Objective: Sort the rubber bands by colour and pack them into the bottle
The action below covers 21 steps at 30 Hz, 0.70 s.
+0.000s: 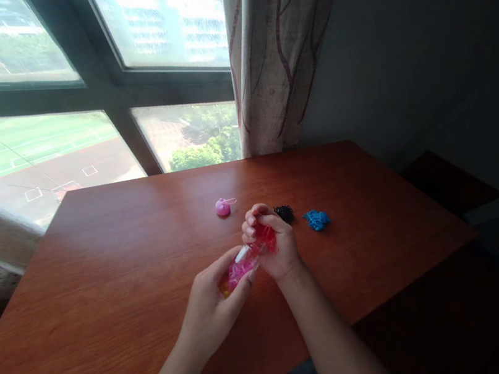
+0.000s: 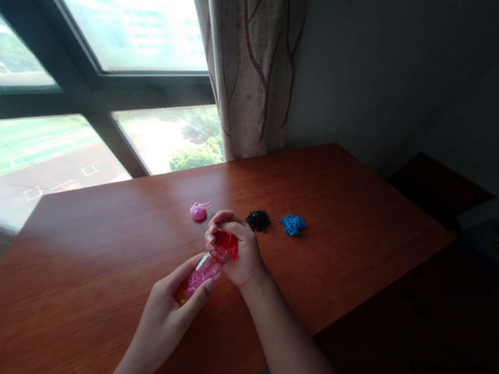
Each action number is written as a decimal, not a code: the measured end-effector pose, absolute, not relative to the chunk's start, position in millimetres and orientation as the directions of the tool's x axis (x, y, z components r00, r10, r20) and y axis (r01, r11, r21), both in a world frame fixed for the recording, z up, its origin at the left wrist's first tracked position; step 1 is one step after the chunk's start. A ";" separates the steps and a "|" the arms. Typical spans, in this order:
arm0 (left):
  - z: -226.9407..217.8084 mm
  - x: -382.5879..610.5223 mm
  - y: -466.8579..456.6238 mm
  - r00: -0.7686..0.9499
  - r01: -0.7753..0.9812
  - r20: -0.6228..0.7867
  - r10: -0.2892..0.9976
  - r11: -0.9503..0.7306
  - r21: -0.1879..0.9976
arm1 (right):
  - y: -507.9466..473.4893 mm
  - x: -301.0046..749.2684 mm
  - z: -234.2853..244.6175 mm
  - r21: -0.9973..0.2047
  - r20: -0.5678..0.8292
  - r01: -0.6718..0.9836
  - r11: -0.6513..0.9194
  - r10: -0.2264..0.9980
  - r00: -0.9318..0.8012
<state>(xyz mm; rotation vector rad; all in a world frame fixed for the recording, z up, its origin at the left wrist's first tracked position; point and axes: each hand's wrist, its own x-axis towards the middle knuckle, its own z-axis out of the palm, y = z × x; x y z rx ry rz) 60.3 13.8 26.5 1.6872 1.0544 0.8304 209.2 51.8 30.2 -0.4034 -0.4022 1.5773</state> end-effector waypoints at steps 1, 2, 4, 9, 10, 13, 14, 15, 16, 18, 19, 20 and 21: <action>26.6 60.1 13.9 0.400 0.275 0.061 0.914 -0.184 0.944 | 52.0 209.0 29.7 -0.493 -0.020 -0.869 -0.041 0.999 -0.036; 27.1 59.9 13.9 0.404 0.278 0.062 0.913 -0.187 0.942 | 52.3 208.9 29.1 -0.501 -0.028 -0.865 -0.036 0.999 -0.025; 29.3 59.6 13.8 0.419 0.286 0.064 0.906 -0.198 0.937 | 53.2 209.0 27.9 -0.515 -0.048 -0.857 -0.026 0.999 -0.002; 36.3 58.6 12.0 0.493 0.308 0.065 0.868 -0.243 0.920 | 56.5 214.1 26.0 -0.523 -0.114 -0.852 -0.016 0.992 0.051; 37.1 58.4 11.5 0.510 0.307 0.063 0.858 -0.250 0.918 | 57.0 215.2 26.1 -0.524 -0.120 -0.852 -0.006 0.991 0.067; 38.1 58.7 10.7 0.541 0.300 0.058 0.839 -0.257 0.919 | 57.9 216.3 26.9 -0.553 -0.111 -0.832 0.039 0.987 0.120; 38.1 59.1 10.8 0.540 0.299 0.057 0.840 -0.255 0.919 | 58.0 215.6 27.1 -0.574 -0.102 -0.817 0.054 0.985 0.136; 38.0 59.6 11.0 0.532 0.302 0.055 0.845 -0.250 0.920 | 57.9 214.4 27.2 -0.600 -0.092 -0.797 0.068 0.984 0.153; 37.8 60.2 11.3 0.520 0.304 0.056 0.852 -0.245 0.921 | 57.8 212.9 27.2 -0.627 -0.082 -0.774 0.084 0.982 0.172; 37.3 61.3 11.8 0.494 0.307 0.056 0.867 -0.234 0.923 | 57.7 209.3 27.0 -0.674 -0.066 -0.729 0.117 0.974 0.217; 36.9 61.8 11.8 0.482 0.309 0.054 0.875 -0.227 0.924 | 57.6 207.4 26.8 -0.690 -0.061 -0.710 0.137 0.967 0.246; 36.2 62.0 11.7 0.470 0.312 0.053 0.881 -0.222 0.924 | 57.6 205.6 26.6 -0.702 -0.056 -0.695 0.158 0.960 0.276; 35.4 62.1 11.5 0.457 0.316 0.052 0.888 -0.217 0.923 | 57.5 203.8 26.6 -0.708 -0.051 -0.683 0.180 0.951 0.304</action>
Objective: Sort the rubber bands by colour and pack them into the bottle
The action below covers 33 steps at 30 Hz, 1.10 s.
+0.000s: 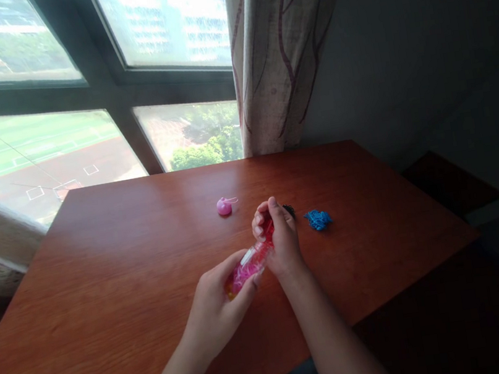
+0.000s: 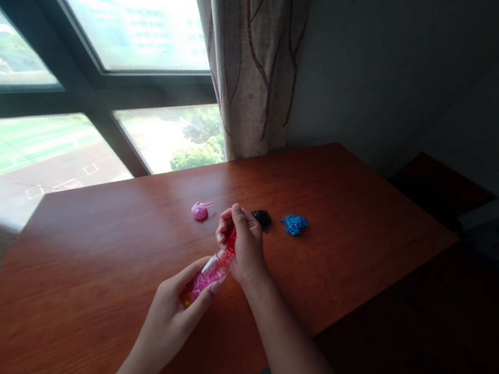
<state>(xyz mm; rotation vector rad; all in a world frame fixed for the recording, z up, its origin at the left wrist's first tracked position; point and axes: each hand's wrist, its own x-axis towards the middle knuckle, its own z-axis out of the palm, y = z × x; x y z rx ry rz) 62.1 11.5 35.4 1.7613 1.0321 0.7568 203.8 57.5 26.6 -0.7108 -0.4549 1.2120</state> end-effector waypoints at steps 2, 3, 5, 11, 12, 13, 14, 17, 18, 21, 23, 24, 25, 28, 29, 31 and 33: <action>33.2 61.9 10.8 0.430 0.325 0.056 0.901 -0.212 0.922 | 57.0 200.6 26.7 -0.710 -0.040 -0.671 0.214 0.939 0.342; 32.0 61.6 10.6 0.415 0.329 0.061 0.908 -0.212 0.920 | 56.6 199.2 26.9 -0.707 -0.033 -0.671 0.225 0.936 0.350; 30.1 61.0 10.5 0.393 0.336 0.070 0.917 -0.214 0.917 | 55.2 197.1 27.7 -0.693 -0.020 -0.683 0.233 0.940 0.341; 30.2 62.6 12.8 0.381 0.341 0.062 0.922 -0.202 0.918 | 50.8 198.3 30.1 -0.566 0.010 -0.796 0.216 0.967 0.256; 30.5 63.0 13.0 0.382 0.340 0.060 0.922 -0.200 0.919 | 50.3 199.0 30.2 -0.550 0.015 -0.808 0.213 0.969 0.246; 30.8 63.2 13.1 0.383 0.340 0.058 0.922 -0.199 0.919 | 49.8 199.6 30.3 -0.538 0.017 -0.817 0.208 0.972 0.236; 31.0 63.4 13.1 0.385 0.340 0.057 0.921 -0.199 0.919 | 49.4 200.0 30.2 -0.531 0.017 -0.823 0.203 0.973 0.229; 31.4 63.1 12.6 0.388 0.341 0.056 0.920 -0.200 0.919 | 48.9 200.5 29.8 -0.532 -0.002 -0.826 0.184 0.976 0.219; 31.5 63.0 12.5 0.388 0.342 0.058 0.920 -0.202 0.918 | 49.0 200.6 29.7 -0.536 -0.014 -0.825 0.176 0.976 0.217; 32.1 62.6 12.2 0.384 0.345 0.065 0.921 -0.208 0.915 | 49.8 201.2 29.7 -0.537 -0.034 -0.829 0.154 0.979 0.203; 32.4 62.5 12.1 0.380 0.346 0.071 0.922 -0.213 0.914 | 50.2 201.7 30.1 -0.531 -0.030 -0.836 0.141 0.982 0.185; 32.5 62.5 11.9 0.378 0.346 0.075 0.923 -0.215 0.913 | 50.3 201.9 30.4 -0.528 -0.029 -0.838 0.136 0.984 0.177; 32.4 62.5 11.7 0.376 0.345 0.079 0.923 -0.218 0.913 | 50.3 202.0 30.8 -0.527 -0.029 -0.840 0.131 0.985 0.172; 31.5 62.2 10.9 0.367 0.341 0.091 0.926 -0.225 0.913 | 50.1 201.8 32.6 -0.520 -0.028 -0.847 0.108 0.989 0.144; 31.1 62.1 10.6 0.362 0.341 0.096 0.927 -0.228 0.912 | 50.0 201.6 33.1 -0.517 -0.021 -0.851 0.096 0.992 0.125; 30.4 61.6 10.1 0.351 0.345 0.106 0.930 -0.233 0.909 | 50.0 201.5 33.7 -0.514 0.001 -0.855 0.067 0.997 0.078; 29.8 60.9 9.9 0.348 0.352 0.108 0.931 -0.237 0.906 | 50.2 201.8 33.0 -0.520 0.022 -0.854 0.036 0.999 0.029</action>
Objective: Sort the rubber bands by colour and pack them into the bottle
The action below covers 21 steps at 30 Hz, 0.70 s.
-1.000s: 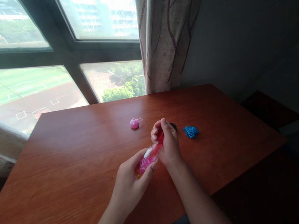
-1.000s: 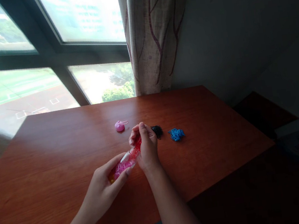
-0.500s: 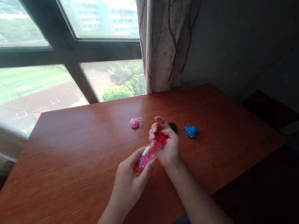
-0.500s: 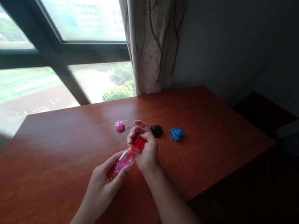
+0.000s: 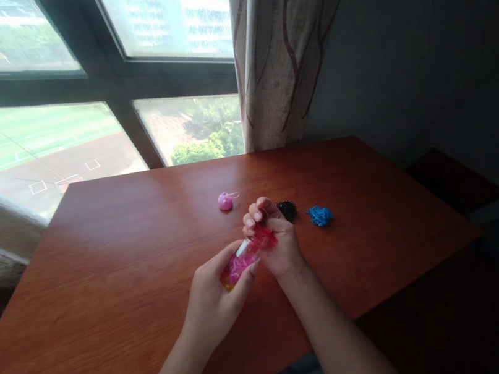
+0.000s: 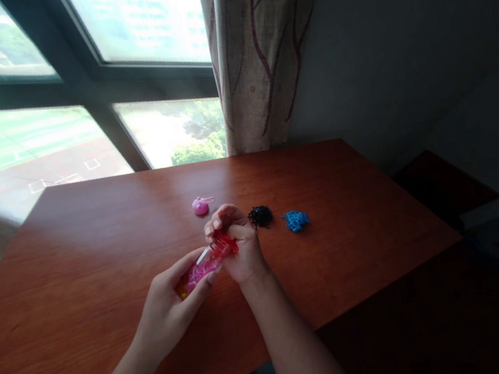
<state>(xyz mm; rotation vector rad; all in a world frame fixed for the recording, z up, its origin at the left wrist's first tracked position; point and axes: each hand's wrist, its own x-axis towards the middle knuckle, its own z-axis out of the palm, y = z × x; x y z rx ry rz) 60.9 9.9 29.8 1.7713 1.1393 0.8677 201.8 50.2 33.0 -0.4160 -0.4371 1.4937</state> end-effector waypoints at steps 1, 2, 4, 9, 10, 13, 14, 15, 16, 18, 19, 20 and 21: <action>29.6 60.5 9.8 0.350 0.356 0.108 0.930 -0.239 0.903 | 50.4 202.1 32.2 -0.524 0.032 -0.852 0.024 0.999 0.008; 29.4 60.1 9.8 0.350 0.361 0.109 0.930 -0.241 0.901 | 50.6 202.5 31.1 -0.527 0.042 -0.850 0.013 0.999 -0.011; 29.1 59.5 9.9 0.347 0.373 0.115 0.931 -0.249 0.894 | 51.0 203.1 28.9 -0.532 0.061 -0.847 -0.001 0.997 -0.040; 27.5 59.3 10.1 0.333 0.387 0.129 0.934 -0.260 0.885 | 51.1 203.0 27.4 -0.545 0.017 -0.838 -0.041 0.998 -0.059; 27.1 59.5 10.1 0.330 0.387 0.129 0.935 -0.259 0.885 | 51.0 202.7 27.8 -0.542 0.000 -0.839 -0.043 0.999 -0.051; 26.2 60.3 10.3 0.327 0.391 0.128 0.936 -0.258 0.884 | 51.0 202.1 28.6 -0.505 -0.026 -0.863 -0.016 1.000 -0.003; 25.9 60.6 10.5 0.327 0.391 0.128 0.936 -0.257 0.884 | 51.0 202.0 28.7 -0.496 -0.032 -0.868 -0.003 0.999 0.015; 25.7 60.9 10.7 0.328 0.392 0.127 0.936 -0.257 0.884 | 51.0 202.0 28.7 -0.495 -0.040 -0.869 0.008 0.999 0.032; 25.6 61.2 11.0 0.331 0.392 0.124 0.936 -0.256 0.884 | 51.0 202.1 28.8 -0.501 -0.048 -0.865 0.015 0.998 0.046; 25.5 61.6 11.4 0.335 0.392 0.119 0.935 -0.253 0.885 | 50.7 202.3 29.4 -0.523 -0.060 -0.852 0.028 0.996 0.069; 25.6 61.8 11.6 0.337 0.392 0.118 0.934 -0.253 0.885 | 50.6 202.3 29.9 -0.531 -0.060 -0.846 0.035 0.995 0.079; 25.6 61.9 11.8 0.337 0.391 0.120 0.934 -0.254 0.885 | 50.3 202.2 30.6 -0.535 -0.057 -0.844 0.043 0.995 0.087; 25.7 61.9 11.9 0.337 0.389 0.120 0.934 -0.254 0.885 | 50.1 202.1 31.4 -0.537 -0.051 -0.842 0.051 0.994 0.093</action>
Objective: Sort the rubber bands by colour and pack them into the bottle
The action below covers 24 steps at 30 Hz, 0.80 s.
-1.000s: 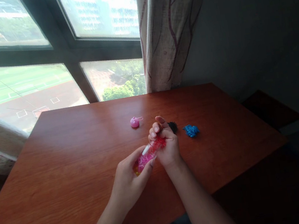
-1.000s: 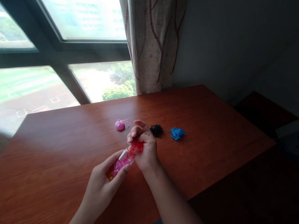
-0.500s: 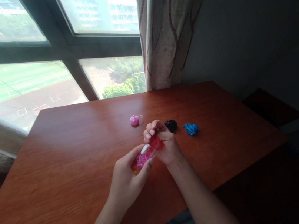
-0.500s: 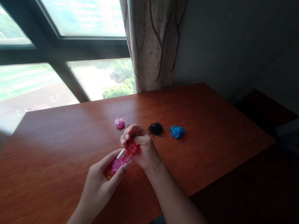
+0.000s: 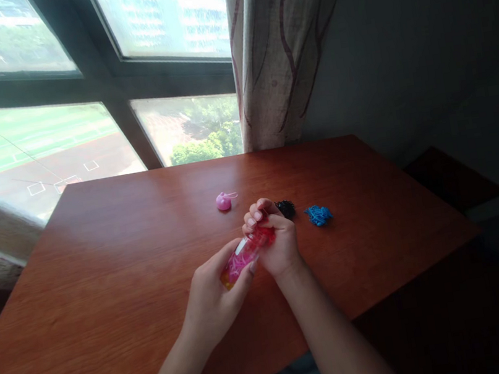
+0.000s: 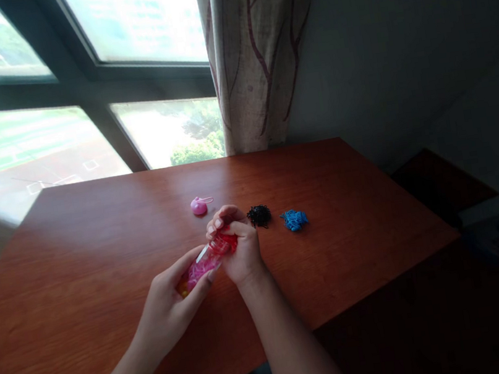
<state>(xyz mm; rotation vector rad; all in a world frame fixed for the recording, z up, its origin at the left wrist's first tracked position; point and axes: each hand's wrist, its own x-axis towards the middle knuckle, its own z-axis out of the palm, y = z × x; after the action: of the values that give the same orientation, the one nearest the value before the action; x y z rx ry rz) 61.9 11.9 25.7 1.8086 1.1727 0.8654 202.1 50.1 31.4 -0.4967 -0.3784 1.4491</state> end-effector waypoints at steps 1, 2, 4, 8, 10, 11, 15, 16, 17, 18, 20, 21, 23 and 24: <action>25.7 61.9 12.0 0.337 0.388 0.119 0.934 -0.253 0.886 | 49.8 202.0 32.1 -0.537 -0.046 -0.841 0.057 0.994 0.096; 25.6 61.8 12.1 0.340 0.386 0.117 0.933 -0.252 0.888 | 49.6 201.9 32.7 -0.538 -0.041 -0.841 0.060 0.994 0.097; 25.2 61.8 12.5 0.343 0.382 0.112 0.933 -0.248 0.890 | 49.2 201.8 33.3 -0.530 -0.033 -0.846 0.061 0.995 0.092; 24.4 61.8 13.0 0.353 0.378 0.098 0.930 -0.237 0.895 | 48.9 202.2 32.9 -0.517 -0.058 -0.855 0.037 0.995 0.079; 24.7 61.9 13.2 0.360 0.370 0.090 0.929 -0.231 0.900 | 49.1 202.4 32.4 -0.528 -0.085 -0.848 0.031 0.992 0.089; 25.1 62.0 13.4 0.361 0.365 0.087 0.928 -0.227 0.903 | 49.2 202.5 32.2 -0.532 -0.093 -0.846 0.032 0.991 0.096; 27.8 62.3 14.4 0.352 0.340 0.079 0.933 -0.206 0.918 | 50.3 201.9 31.7 -0.520 -0.122 -0.854 0.017 0.988 0.094; 28.5 62.3 14.6 0.349 0.335 0.076 0.934 -0.200 0.921 | 50.6 201.5 31.8 -0.514 -0.132 -0.858 0.010 0.987 0.090; 29.2 62.2 14.8 0.348 0.329 0.073 0.935 -0.194 0.924 | 50.9 201.0 31.9 -0.508 -0.141 -0.861 0.005 0.986 0.089; 29.8 62.1 14.8 0.346 0.322 0.073 0.935 -0.191 0.927 | 51.1 200.4 32.1 -0.502 -0.147 -0.865 0.005 0.985 0.091; 30.4 61.6 14.8 0.347 0.308 0.074 0.935 -0.188 0.933 | 51.1 199.3 32.6 -0.493 -0.148 -0.870 0.009 0.985 0.094; 30.4 61.2 14.8 0.348 0.302 0.076 0.934 -0.188 0.935 | 51.0 198.8 32.7 -0.489 -0.142 -0.872 0.011 0.986 0.092; 30.1 60.1 14.8 0.353 0.297 0.075 0.933 -0.187 0.936 | 50.8 198.0 32.3 -0.481 -0.111 -0.877 0.012 0.991 0.075; 29.8 59.4 14.9 0.355 0.298 0.074 0.932 -0.188 0.936 | 50.8 197.7 31.7 -0.480 -0.088 -0.877 0.008 0.994 0.057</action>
<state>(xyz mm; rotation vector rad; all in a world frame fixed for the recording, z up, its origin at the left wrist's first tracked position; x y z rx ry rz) 59.4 14.9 29.8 1.6952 1.1049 0.8631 197.7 50.8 31.7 -0.4685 -0.3112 1.5000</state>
